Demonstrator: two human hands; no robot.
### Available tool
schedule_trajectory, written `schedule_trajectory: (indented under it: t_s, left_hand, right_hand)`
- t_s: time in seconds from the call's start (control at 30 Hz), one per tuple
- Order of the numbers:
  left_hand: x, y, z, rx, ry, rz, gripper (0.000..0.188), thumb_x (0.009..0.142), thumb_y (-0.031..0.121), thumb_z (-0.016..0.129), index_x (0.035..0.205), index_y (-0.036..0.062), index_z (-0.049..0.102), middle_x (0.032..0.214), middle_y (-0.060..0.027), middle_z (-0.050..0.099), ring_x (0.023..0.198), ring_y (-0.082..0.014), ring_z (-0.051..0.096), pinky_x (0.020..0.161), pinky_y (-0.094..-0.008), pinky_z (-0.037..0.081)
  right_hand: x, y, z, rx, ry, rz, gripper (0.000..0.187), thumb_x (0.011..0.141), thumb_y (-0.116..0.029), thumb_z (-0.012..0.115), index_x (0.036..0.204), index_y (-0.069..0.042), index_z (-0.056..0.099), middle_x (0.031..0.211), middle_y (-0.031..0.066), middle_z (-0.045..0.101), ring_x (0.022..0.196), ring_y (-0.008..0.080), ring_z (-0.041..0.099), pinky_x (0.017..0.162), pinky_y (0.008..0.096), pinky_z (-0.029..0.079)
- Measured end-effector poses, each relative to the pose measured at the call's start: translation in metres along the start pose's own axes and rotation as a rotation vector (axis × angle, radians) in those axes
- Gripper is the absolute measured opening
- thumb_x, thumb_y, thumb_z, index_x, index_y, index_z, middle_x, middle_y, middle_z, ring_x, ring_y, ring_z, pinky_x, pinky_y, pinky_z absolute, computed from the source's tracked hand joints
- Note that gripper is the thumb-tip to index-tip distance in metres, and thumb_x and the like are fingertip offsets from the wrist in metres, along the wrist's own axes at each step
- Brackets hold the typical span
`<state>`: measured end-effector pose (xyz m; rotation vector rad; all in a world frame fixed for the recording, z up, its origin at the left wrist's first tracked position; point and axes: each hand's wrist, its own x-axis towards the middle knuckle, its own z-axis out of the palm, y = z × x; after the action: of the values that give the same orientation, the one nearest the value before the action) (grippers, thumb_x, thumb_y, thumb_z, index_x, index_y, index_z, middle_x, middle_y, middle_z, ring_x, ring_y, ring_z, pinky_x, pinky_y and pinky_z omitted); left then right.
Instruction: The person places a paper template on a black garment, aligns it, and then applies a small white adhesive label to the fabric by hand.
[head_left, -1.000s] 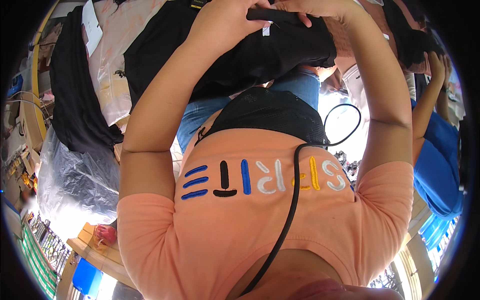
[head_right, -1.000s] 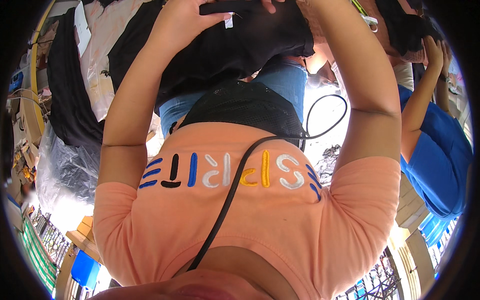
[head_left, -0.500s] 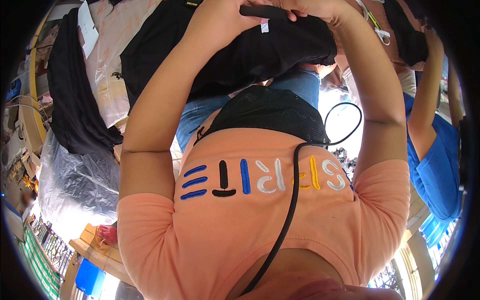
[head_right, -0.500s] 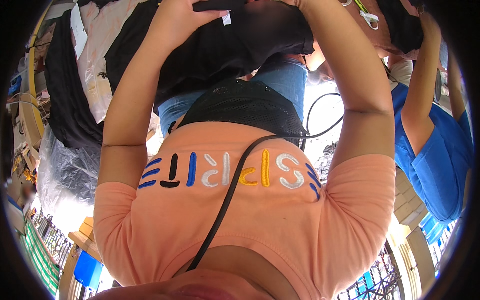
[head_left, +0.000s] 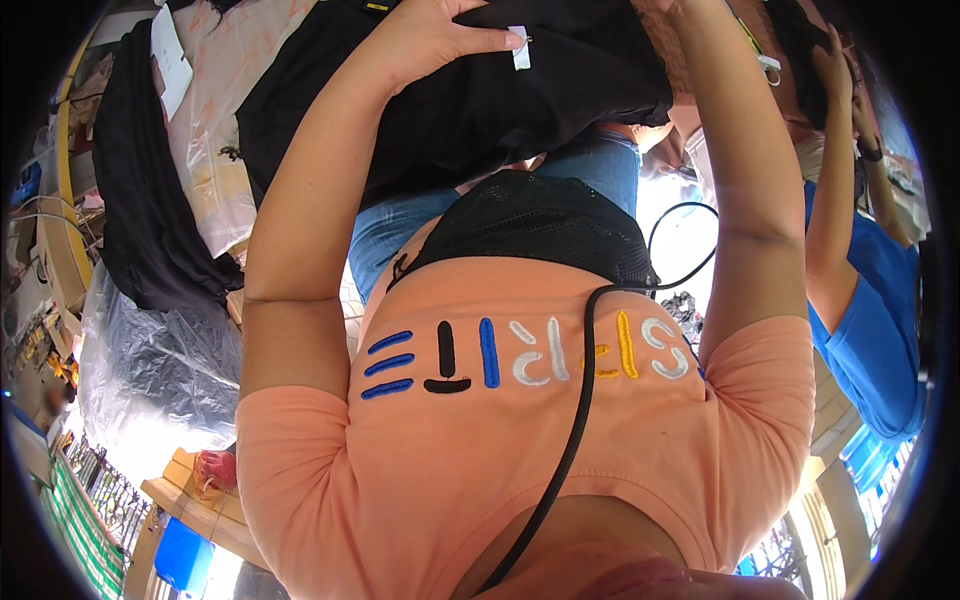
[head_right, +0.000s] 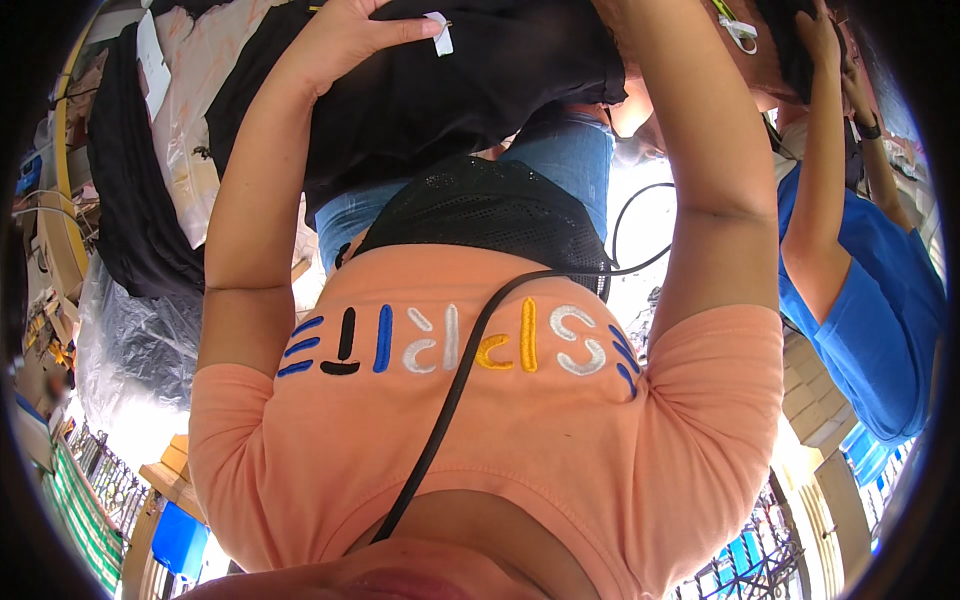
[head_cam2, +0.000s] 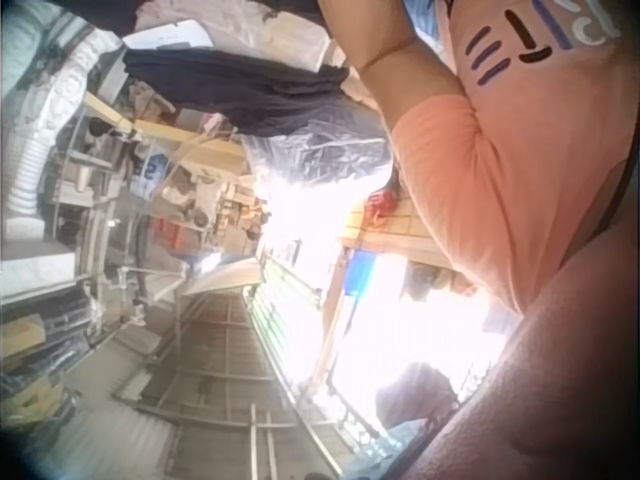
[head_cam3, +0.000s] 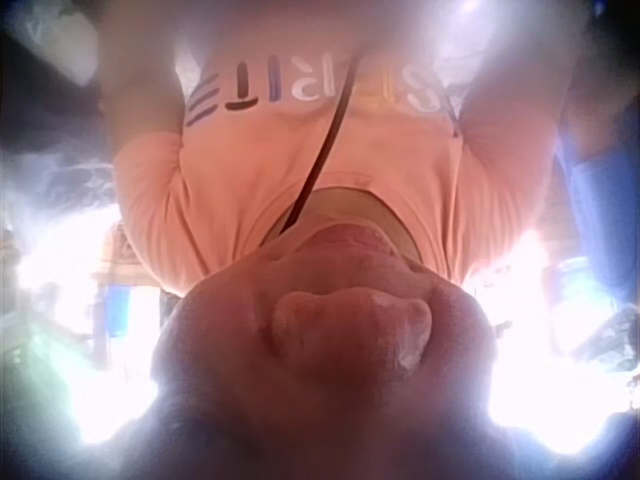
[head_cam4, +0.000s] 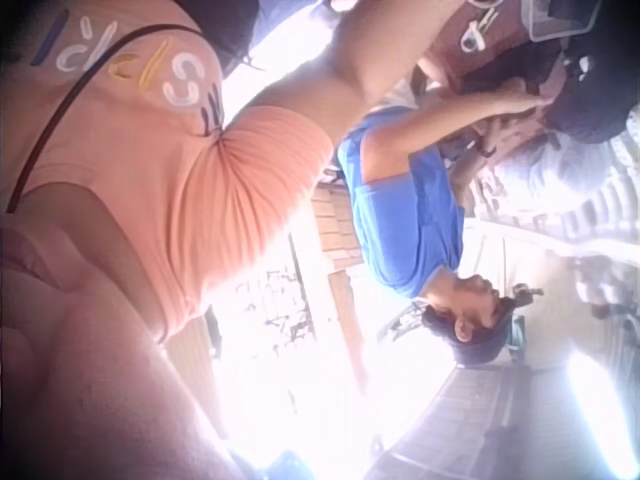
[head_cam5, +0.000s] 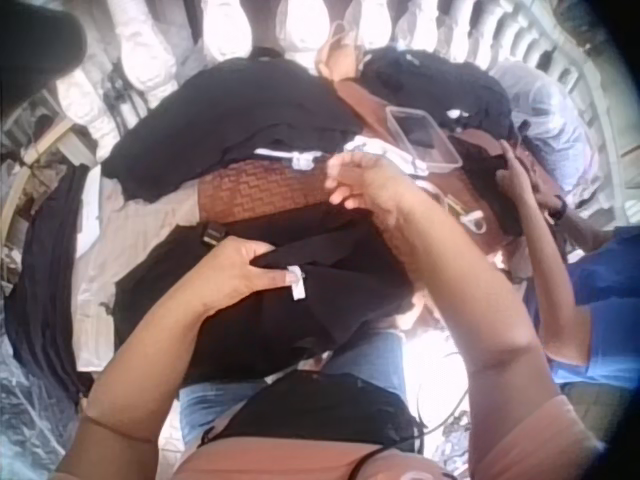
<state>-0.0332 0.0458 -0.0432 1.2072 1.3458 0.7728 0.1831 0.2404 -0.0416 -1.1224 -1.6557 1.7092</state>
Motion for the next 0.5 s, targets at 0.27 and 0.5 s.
schedule_trajectory:
  t_s: [0.27,0.5]
  left_hand:
    - [-0.006,-0.005,-0.003,-0.022,0.032,-0.027,0.028,0.088,0.019,0.082,0.104,-0.0033,0.076,0.091,-0.0058,0.075,0.082,-0.0120,0.068,0.077,-0.0281,0.054]
    - [-0.002,-0.011,-0.002,0.006,0.020,-0.020,0.029,0.088,0.019,0.081,0.105,-0.0042,0.076,0.091,-0.0063,0.075,0.081,-0.0119,0.067,0.075,-0.0279,0.054]
  right_hand:
    - [-0.008,-0.010,0.004,-0.130,0.130,-0.130,0.006,0.100,-0.011,0.066,0.104,-0.008,0.069,0.089,0.0028,0.072,0.068,0.0091,0.065,0.060,0.0206,0.049]
    - [-0.118,-0.019,0.049,-0.681,-0.145,-0.698,0.011,0.086,0.000,0.075,0.097,-0.005,0.075,0.087,0.0065,0.070,0.073,0.0211,0.068,0.065,0.0329,0.054]
